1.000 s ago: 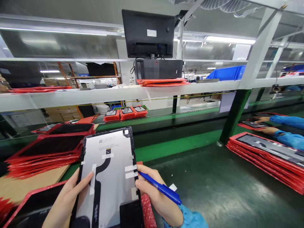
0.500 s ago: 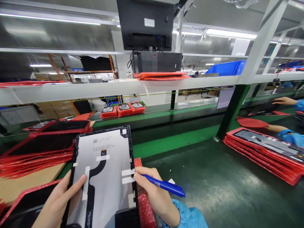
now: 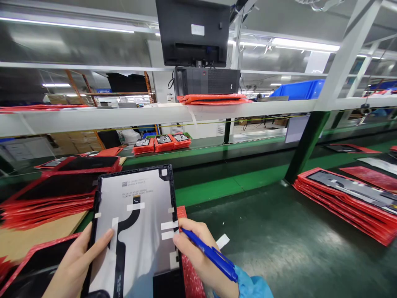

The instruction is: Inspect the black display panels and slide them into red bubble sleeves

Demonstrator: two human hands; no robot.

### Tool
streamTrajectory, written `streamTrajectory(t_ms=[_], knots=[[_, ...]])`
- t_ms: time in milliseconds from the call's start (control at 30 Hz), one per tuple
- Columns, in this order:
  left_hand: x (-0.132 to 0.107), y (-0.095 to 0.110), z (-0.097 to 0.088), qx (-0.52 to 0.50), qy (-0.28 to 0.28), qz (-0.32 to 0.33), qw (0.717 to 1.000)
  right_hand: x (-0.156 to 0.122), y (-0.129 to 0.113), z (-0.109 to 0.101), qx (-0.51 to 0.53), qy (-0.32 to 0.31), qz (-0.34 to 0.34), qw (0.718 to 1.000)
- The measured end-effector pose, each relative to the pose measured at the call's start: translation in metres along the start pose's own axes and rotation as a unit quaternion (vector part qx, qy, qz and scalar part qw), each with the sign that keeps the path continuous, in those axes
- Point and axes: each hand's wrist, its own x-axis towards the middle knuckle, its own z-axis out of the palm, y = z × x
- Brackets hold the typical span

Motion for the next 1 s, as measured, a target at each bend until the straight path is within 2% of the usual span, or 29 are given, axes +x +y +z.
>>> streamTrajectory(t_ms=[67, 167, 267, 367, 467, 600, 667, 733, 800, 867, 933, 1000], knots=[[-0.002, -0.002, 0.0, 0.019, 0.003, 0.012, 1.0, 0.003, -0.004, 0.002, -0.075, 0.0, -0.018, 0.997], [-0.005, -0.005, 0.0, 0.059, 0.016, 0.031, 0.998, 0.009, -0.005, 0.005, -0.143, -0.066, -0.045, 0.986], [-0.008, -0.008, 0.001, 0.071, 0.024, 0.048, 0.996, 0.017, 0.0, 0.005, -0.162, -0.057, -0.06, 0.983], [-0.01, -0.01, 0.002, 0.052, 0.014, 0.047, 0.997, 0.022, 0.006, 0.006, -0.142, -0.057, -0.069, 0.986], [-0.01, -0.009, 0.0, 0.036, -0.013, 0.02, 0.999, 0.025, 0.007, 0.007, -0.125, -0.066, -0.08, 0.987], [-0.011, -0.005, -0.001, 0.025, -0.022, 0.018, 0.999, 0.029, 0.005, 0.003, -0.134, -0.037, -0.07, 0.988], [-0.012, -0.005, -0.001, 0.049, -0.009, 0.041, 0.998, 0.032, 0.005, -0.001, -0.084, -0.023, -0.059, 0.994], [-0.012, -0.009, -0.002, 0.105, 0.001, 0.092, 0.99, 0.032, 0.005, -0.003, 0.022, -0.025, -0.047, 0.998], [-0.012, -0.017, -0.001, 0.167, 0.003, 0.183, 0.969, 0.03, 0.005, -0.003, 0.157, -0.055, -0.028, 0.986], [-0.01, -0.026, 0.0, 0.202, -0.035, 0.311, 0.928, 0.026, 0.006, 0.0, 0.279, -0.12, 0.004, 0.953], [-0.006, -0.032, 0.001, 0.232, -0.102, 0.443, 0.86, 0.021, 0.005, 0.004, 0.34, -0.172, 0.048, 0.923], [0.0, -0.034, 0.001, 0.281, -0.147, 0.532, 0.785, 0.017, 0.005, 0.008, 0.331, -0.165, 0.079, 0.926]])
